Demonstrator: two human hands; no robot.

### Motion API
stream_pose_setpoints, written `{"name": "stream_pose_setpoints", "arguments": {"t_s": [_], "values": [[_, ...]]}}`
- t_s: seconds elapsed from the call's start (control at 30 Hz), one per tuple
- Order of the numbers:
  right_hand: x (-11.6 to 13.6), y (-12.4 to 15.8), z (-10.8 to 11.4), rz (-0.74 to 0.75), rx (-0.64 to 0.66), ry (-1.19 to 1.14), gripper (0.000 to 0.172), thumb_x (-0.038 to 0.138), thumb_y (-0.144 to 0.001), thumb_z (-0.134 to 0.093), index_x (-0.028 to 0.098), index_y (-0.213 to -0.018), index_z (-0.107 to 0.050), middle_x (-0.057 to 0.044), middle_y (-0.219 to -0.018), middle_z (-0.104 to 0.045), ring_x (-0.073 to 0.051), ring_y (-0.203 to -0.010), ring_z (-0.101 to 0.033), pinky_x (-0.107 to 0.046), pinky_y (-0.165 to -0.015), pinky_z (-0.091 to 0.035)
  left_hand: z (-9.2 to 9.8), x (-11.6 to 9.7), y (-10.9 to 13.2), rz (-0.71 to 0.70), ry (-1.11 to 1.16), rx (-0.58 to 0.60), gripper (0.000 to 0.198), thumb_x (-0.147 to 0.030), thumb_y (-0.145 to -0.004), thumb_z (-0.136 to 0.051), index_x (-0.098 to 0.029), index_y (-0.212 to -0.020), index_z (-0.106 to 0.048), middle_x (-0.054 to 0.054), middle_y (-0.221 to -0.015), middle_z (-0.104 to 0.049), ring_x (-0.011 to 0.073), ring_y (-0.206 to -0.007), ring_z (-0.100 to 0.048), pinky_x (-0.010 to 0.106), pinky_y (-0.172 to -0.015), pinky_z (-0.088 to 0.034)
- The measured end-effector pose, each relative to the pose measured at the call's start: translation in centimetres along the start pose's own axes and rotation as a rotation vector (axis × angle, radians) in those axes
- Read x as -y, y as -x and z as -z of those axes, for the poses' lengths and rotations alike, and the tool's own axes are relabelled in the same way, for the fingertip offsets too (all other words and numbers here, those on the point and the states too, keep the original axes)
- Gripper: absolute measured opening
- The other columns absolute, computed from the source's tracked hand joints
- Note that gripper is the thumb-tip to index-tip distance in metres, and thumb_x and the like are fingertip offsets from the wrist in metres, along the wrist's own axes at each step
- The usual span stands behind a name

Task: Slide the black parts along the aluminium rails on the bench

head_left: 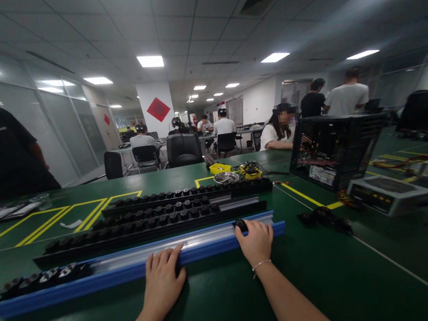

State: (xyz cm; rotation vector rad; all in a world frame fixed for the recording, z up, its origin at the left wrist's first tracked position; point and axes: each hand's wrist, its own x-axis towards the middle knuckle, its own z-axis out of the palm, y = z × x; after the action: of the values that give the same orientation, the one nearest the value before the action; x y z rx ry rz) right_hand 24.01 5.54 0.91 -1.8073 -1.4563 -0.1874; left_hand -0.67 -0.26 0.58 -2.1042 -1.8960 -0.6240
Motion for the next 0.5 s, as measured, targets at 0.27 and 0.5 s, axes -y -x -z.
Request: {"name": "stream_pose_setpoints", "arguments": {"t_s": [0.27, 0.5], "values": [[-0.77, -0.37, 0.18, -0.026, -0.009, 0.006, 0.029, 0.038, -0.076, -0.048, 0.019, -0.088, -0.066, -0.007, -0.094, -0.065, -0.023, -0.095, -0.05, -0.043, -0.1, -0.012, -0.06, 0.16, -0.01, -0.013, 0.005, -0.003, 0.05, -0.025, -0.075, -0.046, -0.028, -0.125, -0.048, 0.003, -0.107, -0.058, 0.0208, -0.104, -0.047, 0.043, -0.105, -0.017], [-0.88, -0.45, 0.17, -0.024, -0.008, 0.021, 0.03, 0.039, -0.077, -0.046, 0.019, -0.089, -0.065, -0.008, -0.092, -0.064, -0.022, -0.094, -0.05, -0.043, -0.099, -0.015, -0.13, 0.2, 0.01, -0.007, 0.003, 0.002, 0.051, -0.024, -0.075, -0.046, -0.028, -0.125, -0.047, 0.004, -0.108, -0.058, 0.0207, -0.105, -0.046, 0.043, -0.105, -0.016]]}}
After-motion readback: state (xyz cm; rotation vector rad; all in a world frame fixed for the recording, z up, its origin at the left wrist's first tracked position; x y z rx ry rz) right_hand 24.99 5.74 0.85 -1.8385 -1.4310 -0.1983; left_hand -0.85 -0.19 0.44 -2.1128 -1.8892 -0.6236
